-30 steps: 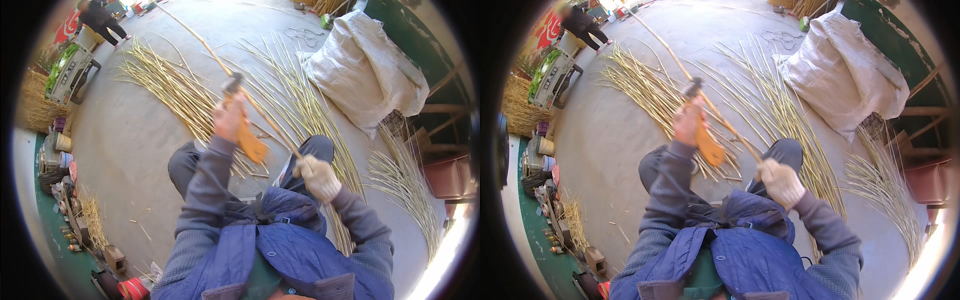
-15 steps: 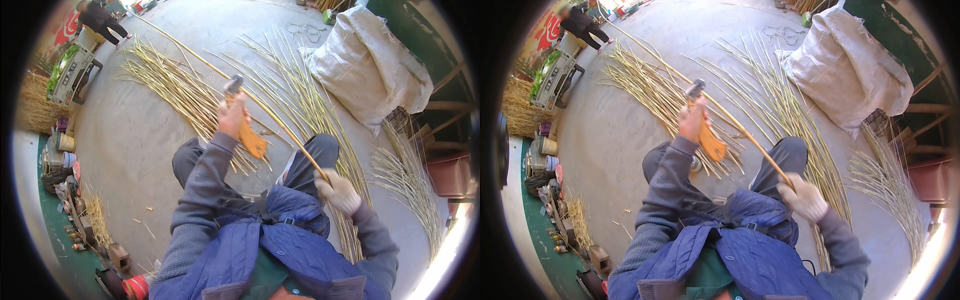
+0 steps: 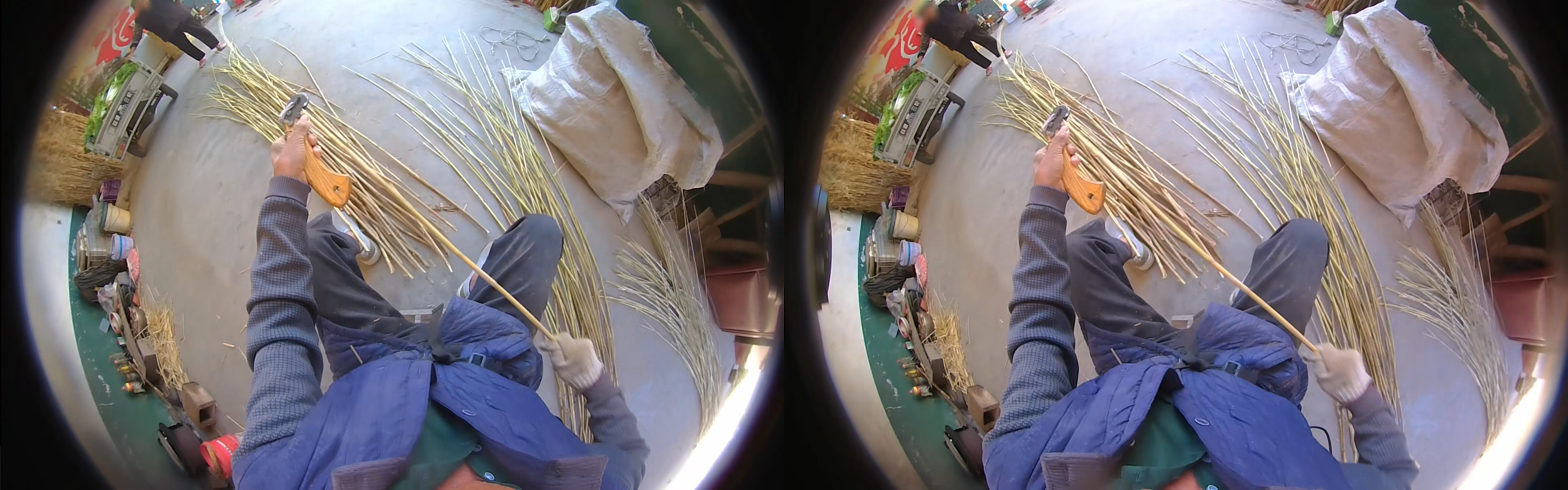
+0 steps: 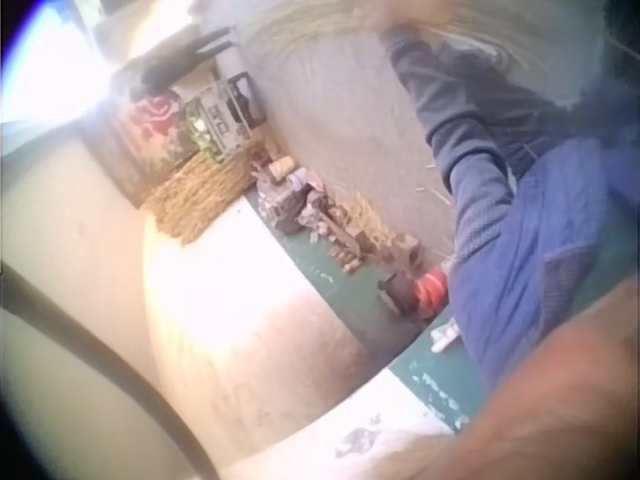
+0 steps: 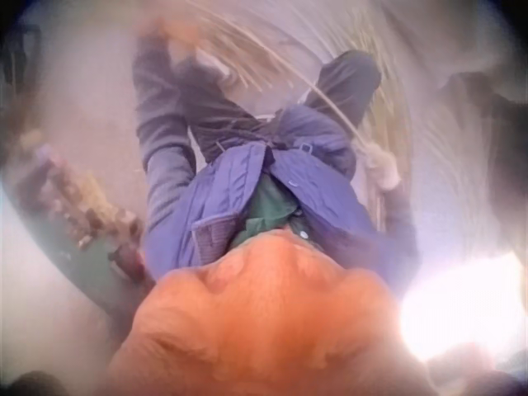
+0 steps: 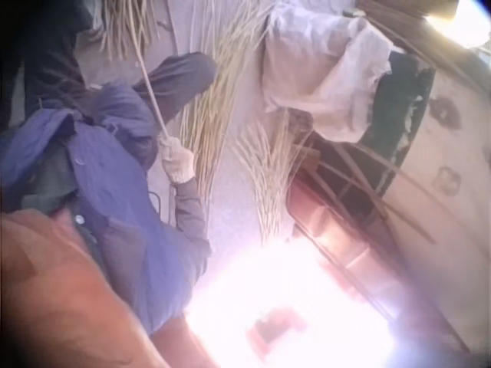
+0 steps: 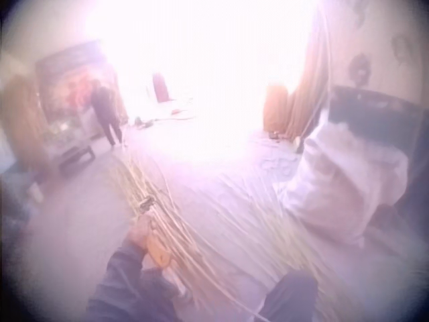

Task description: The person sits on the floor and uses pruning shears to trim the ends of thin wooden sticks. They pick up sticks one at a time, cut the ends, and place the trimmed sticks into a pile on the floor.

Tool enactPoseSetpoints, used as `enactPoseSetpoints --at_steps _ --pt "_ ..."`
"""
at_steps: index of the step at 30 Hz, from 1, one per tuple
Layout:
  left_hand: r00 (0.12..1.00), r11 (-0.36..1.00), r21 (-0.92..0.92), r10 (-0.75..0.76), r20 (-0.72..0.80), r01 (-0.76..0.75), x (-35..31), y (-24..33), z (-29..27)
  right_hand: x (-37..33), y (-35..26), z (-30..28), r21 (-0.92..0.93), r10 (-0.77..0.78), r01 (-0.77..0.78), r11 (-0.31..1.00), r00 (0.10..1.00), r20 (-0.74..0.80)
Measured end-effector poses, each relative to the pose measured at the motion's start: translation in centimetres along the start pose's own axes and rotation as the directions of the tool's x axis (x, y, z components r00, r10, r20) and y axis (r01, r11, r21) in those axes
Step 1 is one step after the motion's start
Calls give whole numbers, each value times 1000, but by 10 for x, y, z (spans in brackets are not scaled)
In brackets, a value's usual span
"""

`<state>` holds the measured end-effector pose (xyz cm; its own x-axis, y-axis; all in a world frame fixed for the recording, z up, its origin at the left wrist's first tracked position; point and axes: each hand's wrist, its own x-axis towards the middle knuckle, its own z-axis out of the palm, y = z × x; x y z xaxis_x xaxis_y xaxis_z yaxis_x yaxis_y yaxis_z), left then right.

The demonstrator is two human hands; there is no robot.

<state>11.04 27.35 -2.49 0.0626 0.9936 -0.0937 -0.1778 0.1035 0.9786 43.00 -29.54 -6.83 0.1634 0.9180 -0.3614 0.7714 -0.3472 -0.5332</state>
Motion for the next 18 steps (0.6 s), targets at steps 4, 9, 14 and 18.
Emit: enactPoseSetpoints --at_steps 4,9,14,18 --pt "997 999 9 -52 53 51 -32 -14 37 -2 -24 -27 360 275 -309 880 951 143" --pt "954 988 55 -154 258 144 -128 -41 101 115 -113 -74 476 157 -225 850 971 179" --pt "919 977 13 -205 338 213 -163 -66 121 190 -123 -39 353 -99 173 920 971 -218" --pt "980 987 36 -163 118 160 -90 -34 80 118 -82 -5 -295 -271 197 935 933 -236"
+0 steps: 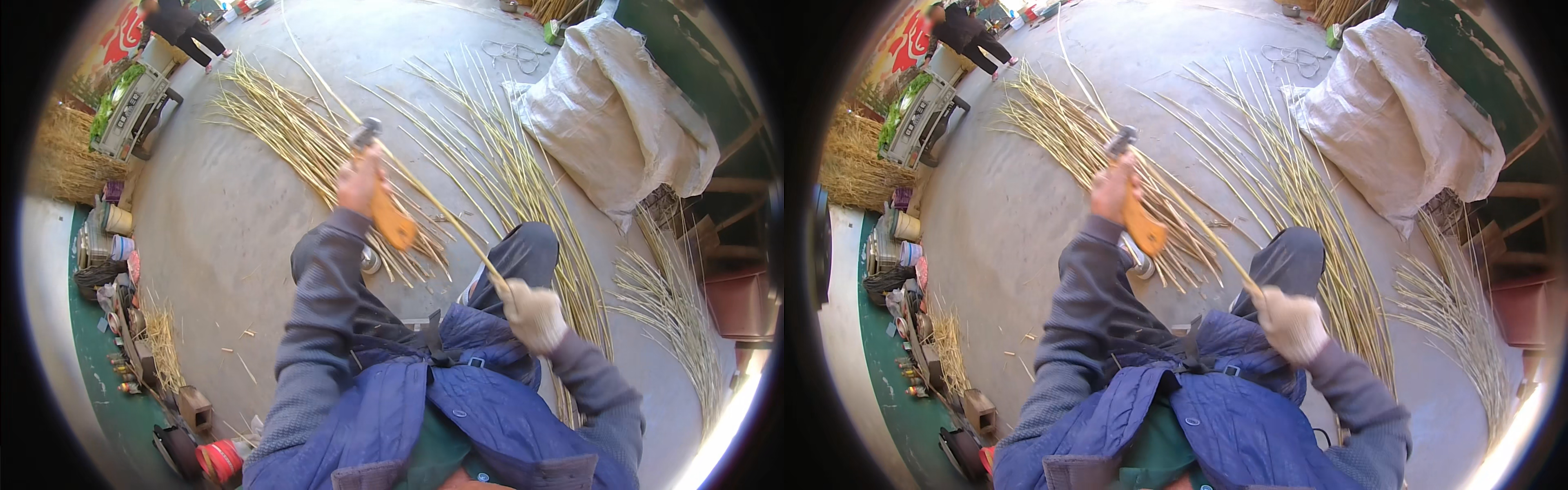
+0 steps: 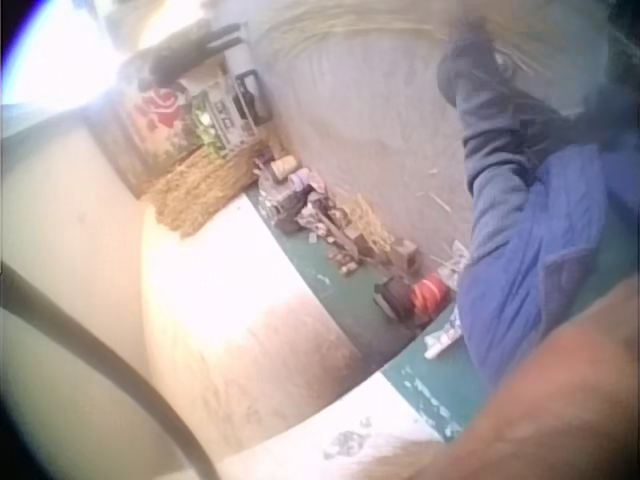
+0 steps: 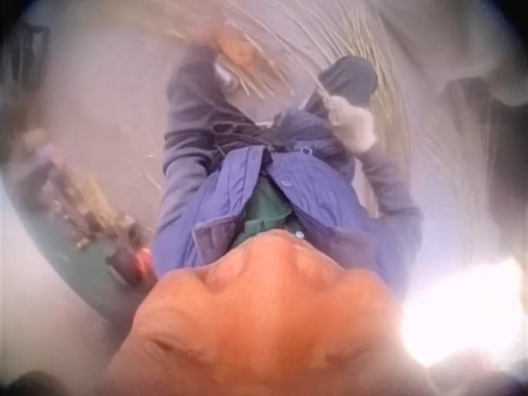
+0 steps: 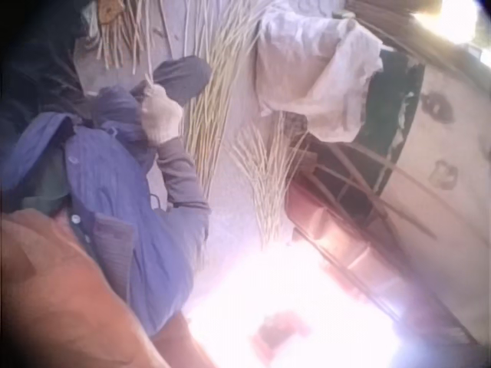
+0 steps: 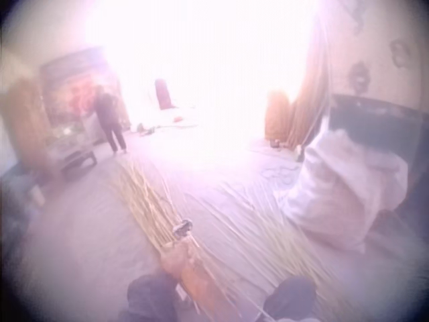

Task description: The person sits on the floor and uses pruning shears to trim the ends of thin wooden sticks. They pick up sticks one at a time, cut the ends, and place the trimmed sticks into a pile on the floor.

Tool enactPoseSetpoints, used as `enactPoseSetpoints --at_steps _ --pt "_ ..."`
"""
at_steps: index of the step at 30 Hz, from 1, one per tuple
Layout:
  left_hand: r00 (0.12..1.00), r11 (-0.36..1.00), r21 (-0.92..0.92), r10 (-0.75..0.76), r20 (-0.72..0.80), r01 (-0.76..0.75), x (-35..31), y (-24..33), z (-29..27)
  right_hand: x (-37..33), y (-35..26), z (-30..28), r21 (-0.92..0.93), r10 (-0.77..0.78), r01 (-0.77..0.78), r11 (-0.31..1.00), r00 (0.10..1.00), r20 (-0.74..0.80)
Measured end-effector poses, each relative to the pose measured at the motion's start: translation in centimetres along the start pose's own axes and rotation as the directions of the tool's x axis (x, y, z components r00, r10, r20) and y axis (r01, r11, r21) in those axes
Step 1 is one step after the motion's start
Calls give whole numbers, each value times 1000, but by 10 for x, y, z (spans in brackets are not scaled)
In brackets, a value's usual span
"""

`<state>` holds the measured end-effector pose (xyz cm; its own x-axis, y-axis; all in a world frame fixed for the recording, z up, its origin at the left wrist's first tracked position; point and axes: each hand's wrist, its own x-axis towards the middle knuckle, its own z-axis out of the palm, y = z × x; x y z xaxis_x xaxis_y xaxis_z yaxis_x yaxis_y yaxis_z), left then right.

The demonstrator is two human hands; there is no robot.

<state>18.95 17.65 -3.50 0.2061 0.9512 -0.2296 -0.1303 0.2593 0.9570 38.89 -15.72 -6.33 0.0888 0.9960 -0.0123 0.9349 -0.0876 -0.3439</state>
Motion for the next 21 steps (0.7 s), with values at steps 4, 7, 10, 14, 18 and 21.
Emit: enactPoseSetpoints --at_steps 4,7,10,14,18,21 --pt "987 998 2 65 -148 -66 82 34 -69 -119 24 -13 -187 -47 46 981 999 0" --pt "998 998 67 8 -59 -4 97 47 -73 -178 39 -16 -27 219 -218 976 964 148" --pt "1000 997 80 6 -5 -6 75 28 -43 -186 36 -17 241 308 -314 918 949 61" --pt "986 992 94 -101 131 90 19 -13 16 -112 11 -43 575 502 -566 591 816 287" --pt "952 990 62 -138 275 126 -52 -43 57 -10 -3 -58 634 435 -540 553 837 333" --pt "930 983 22 -177 321 180 -89 -72 73 22 -4 -40 531 347 -341 776 933 93"
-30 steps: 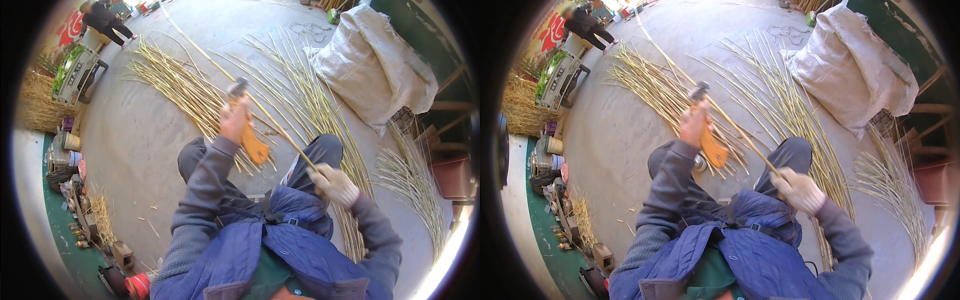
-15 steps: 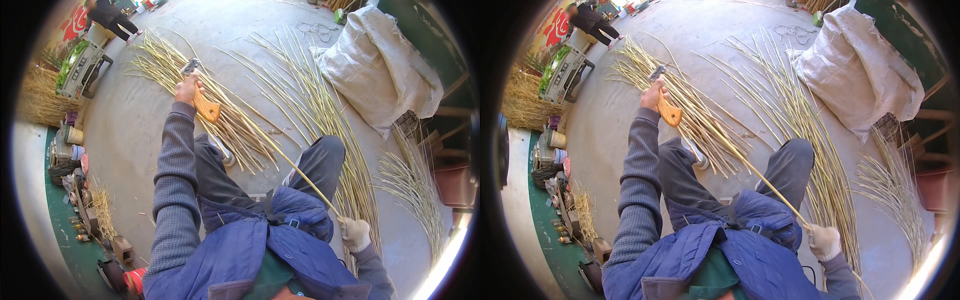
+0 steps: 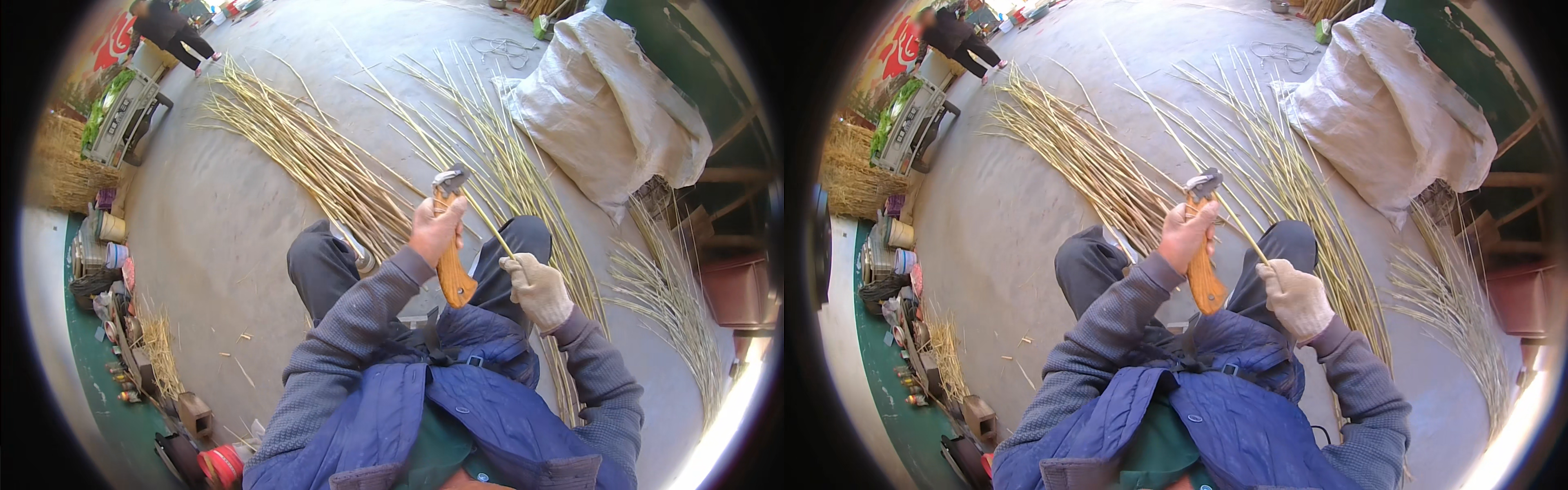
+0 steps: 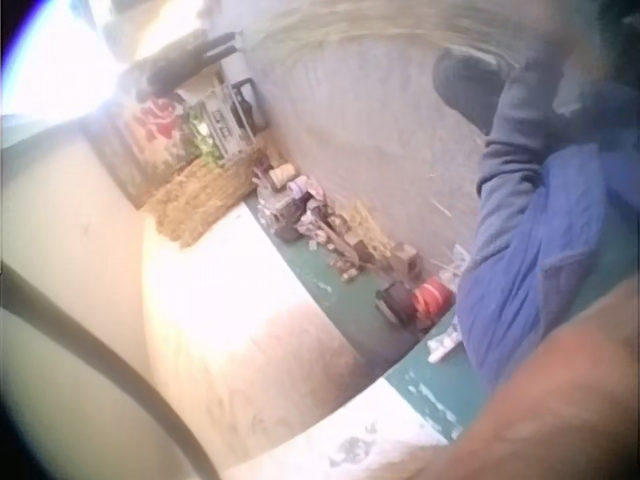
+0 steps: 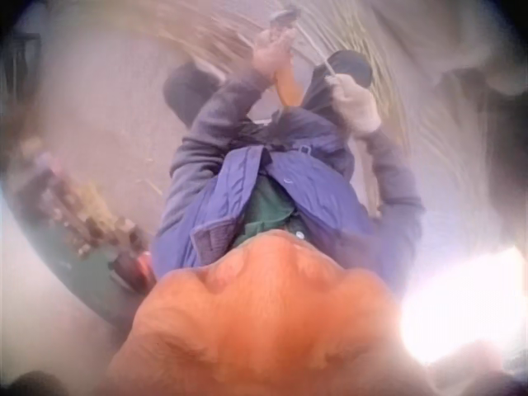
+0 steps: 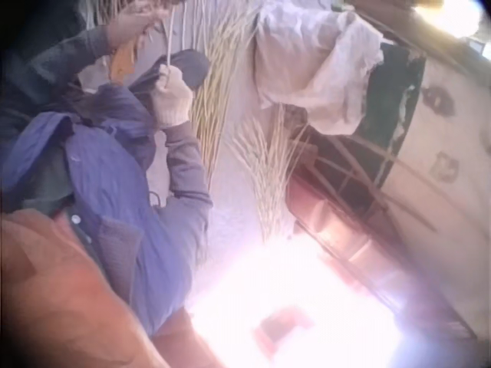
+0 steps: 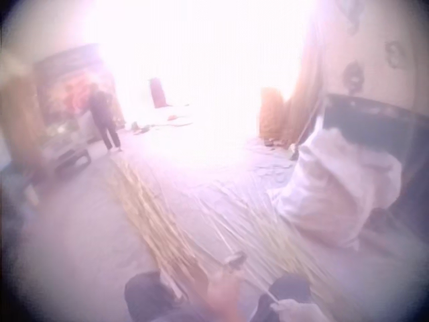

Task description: The person sits on the floor and uses pruning shears to trim the ends of thin wooden sticks. They pick up sticks one at a time, cut the ends, and place the trimmed sticks into a pile on the floor.

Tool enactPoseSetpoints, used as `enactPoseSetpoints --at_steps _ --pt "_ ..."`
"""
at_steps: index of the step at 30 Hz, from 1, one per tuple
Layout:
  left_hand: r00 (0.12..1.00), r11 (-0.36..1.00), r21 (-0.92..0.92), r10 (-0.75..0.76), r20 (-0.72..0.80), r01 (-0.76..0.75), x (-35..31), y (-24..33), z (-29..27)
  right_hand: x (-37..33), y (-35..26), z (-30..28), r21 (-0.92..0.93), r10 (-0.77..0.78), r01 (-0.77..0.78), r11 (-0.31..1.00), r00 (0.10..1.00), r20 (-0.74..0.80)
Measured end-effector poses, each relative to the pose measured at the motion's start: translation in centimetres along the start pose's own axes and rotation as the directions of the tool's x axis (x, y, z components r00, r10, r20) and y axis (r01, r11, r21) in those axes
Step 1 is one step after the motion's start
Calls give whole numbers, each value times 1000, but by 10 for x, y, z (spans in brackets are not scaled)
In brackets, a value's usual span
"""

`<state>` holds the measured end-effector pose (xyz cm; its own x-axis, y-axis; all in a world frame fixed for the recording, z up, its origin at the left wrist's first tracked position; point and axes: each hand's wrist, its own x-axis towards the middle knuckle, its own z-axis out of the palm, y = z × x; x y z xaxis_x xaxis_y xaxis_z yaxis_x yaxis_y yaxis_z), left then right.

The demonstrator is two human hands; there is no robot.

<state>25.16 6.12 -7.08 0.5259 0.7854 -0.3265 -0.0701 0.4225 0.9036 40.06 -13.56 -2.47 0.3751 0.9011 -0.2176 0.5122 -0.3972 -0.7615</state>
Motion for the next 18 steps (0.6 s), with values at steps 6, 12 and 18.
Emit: enactPoseSetpoints --at_steps 6,12,18 --pt "939 997 23 72 -336 -68 66 37 -86 -62 48 4 -504 -333 301 810 942 27" --pt "781 964 126 262 -567 -233 127 124 -253 -174 142 -28 -521 -39 86 849 994 100" --pt "599 922 175 360 -715 -345 132 196 -420 -224 195 -62 -666 230 -184 723 973 -19"
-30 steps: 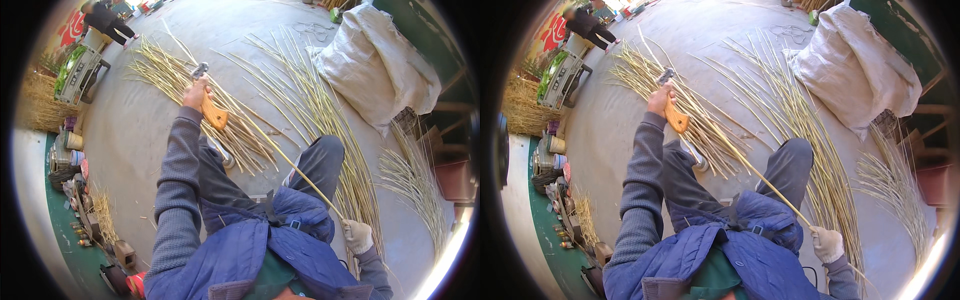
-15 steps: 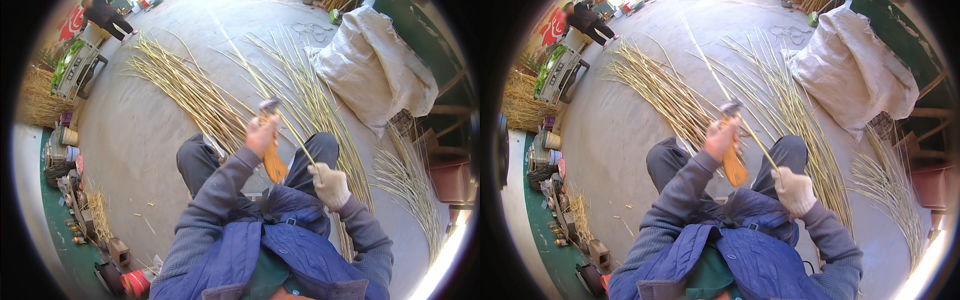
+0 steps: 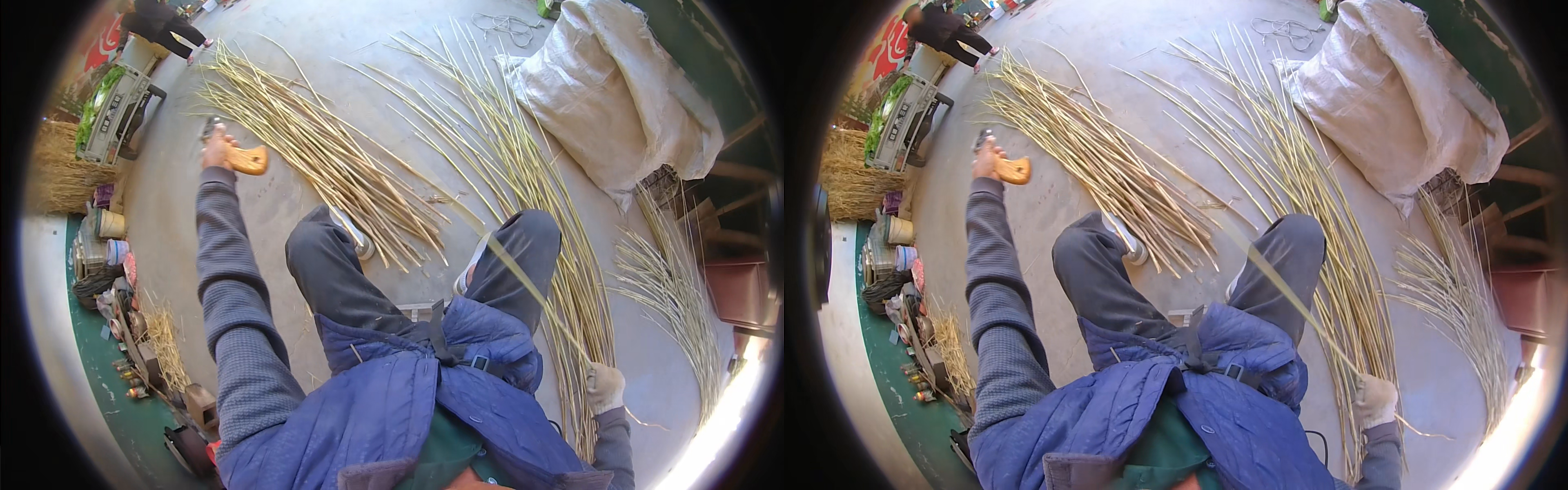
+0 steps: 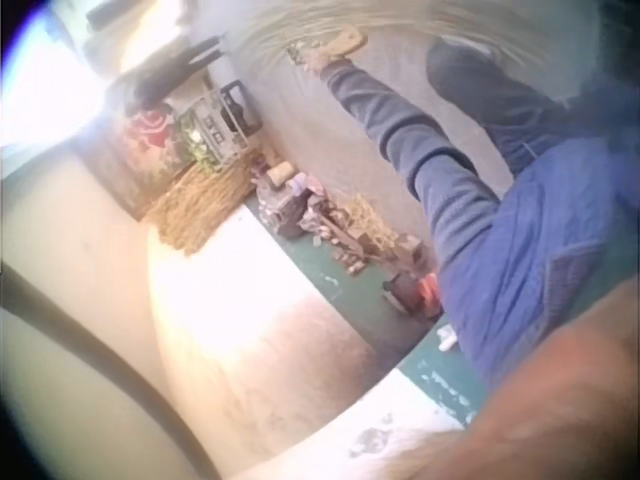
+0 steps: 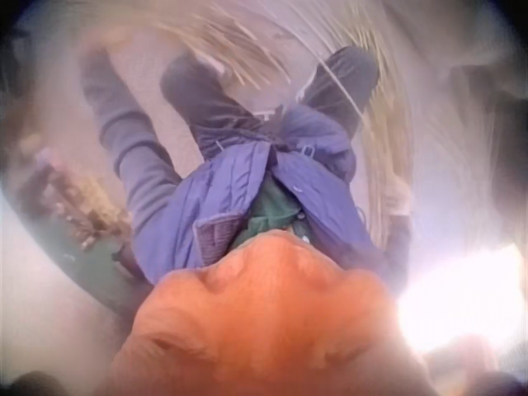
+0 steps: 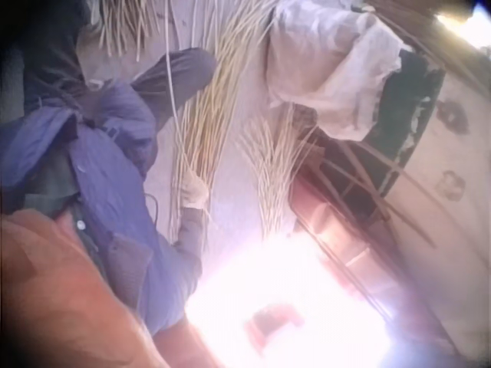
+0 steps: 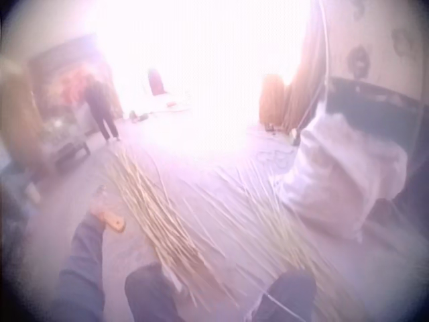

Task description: The person sits on the floor and uses pruning shears to trim the ends of thin wooden sticks. They pick up sticks one at a time, cut the ends, and place the trimmed sticks into a pile on the floor.

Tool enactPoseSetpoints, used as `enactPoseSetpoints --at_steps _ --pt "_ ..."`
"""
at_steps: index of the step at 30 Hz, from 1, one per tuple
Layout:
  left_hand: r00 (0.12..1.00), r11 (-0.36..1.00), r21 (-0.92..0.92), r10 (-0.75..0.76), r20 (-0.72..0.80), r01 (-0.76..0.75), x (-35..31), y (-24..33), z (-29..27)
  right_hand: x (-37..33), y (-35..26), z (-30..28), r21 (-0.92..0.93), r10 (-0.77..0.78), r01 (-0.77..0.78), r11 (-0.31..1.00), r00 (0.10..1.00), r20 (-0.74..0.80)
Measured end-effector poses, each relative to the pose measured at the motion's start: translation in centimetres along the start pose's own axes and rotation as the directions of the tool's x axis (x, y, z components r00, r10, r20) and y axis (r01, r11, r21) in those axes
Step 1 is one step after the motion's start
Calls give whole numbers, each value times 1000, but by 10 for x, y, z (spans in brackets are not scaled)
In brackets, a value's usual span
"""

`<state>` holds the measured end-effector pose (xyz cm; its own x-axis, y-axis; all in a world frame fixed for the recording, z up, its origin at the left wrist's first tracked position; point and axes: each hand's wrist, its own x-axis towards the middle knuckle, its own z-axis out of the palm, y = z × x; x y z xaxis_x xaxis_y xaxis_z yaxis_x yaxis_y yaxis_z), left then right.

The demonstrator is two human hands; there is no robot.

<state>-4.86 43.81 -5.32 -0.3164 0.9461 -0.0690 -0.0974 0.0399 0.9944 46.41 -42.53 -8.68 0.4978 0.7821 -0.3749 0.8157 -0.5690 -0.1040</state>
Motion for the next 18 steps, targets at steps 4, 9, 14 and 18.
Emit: enactPoseSetpoints --at_steps 4,9,14,18 --pt "997 998 -41 -41 69 44 -13 32 -19 4 14 -11 36 33 -29 999 991 -127" --pt "949 988 57 -155 273 145 -73 -6 7 71 14 -24 -32 26 -36 999 959 -281" --pt "848 952 154 -304 434 263 -136 -82 46 158 -16 -73 -520 -203 94 849 967 -157" --pt "724 909 261 -417 550 326 -173 -121 83 204 -20 -56 -454 -347 143 880 845 -408"
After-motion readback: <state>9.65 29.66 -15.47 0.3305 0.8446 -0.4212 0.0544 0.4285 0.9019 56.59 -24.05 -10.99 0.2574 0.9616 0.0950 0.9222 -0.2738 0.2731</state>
